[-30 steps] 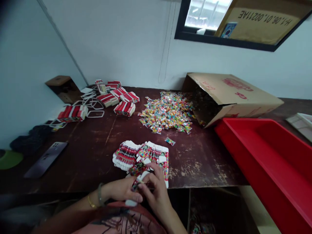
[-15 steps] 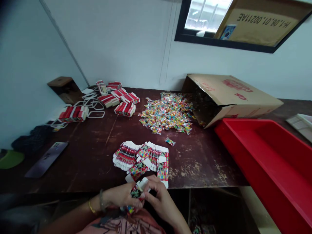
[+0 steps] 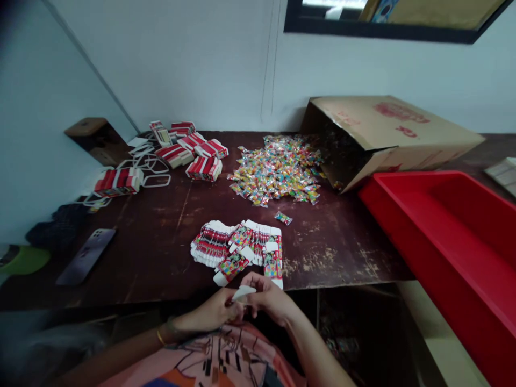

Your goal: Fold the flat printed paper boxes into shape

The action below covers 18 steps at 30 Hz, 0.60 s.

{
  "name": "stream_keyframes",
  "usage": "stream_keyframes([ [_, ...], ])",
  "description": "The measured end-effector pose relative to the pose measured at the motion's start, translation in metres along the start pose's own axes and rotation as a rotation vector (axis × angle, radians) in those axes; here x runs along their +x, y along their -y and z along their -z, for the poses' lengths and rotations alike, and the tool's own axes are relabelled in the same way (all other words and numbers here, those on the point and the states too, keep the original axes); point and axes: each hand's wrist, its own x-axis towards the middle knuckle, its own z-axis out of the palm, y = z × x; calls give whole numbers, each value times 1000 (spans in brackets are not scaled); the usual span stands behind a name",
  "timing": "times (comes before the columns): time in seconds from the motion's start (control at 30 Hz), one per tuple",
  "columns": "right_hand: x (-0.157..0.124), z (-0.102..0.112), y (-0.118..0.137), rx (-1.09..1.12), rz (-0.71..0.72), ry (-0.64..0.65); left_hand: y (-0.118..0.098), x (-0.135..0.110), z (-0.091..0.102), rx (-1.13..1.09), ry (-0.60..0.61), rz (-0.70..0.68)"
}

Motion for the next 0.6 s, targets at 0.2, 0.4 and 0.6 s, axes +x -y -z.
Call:
stream_keyframes([
  [0.2, 8, 4, 0, -52, -29, 6, 0, -4, 10, -280, 72, 173],
  [0.4, 15, 4, -4, -71, -28, -6, -1, -8, 16, -266, 74, 149],
  [0.6, 20, -7, 5, -169, 16, 37, 4, -5, 16, -581, -50, 257],
])
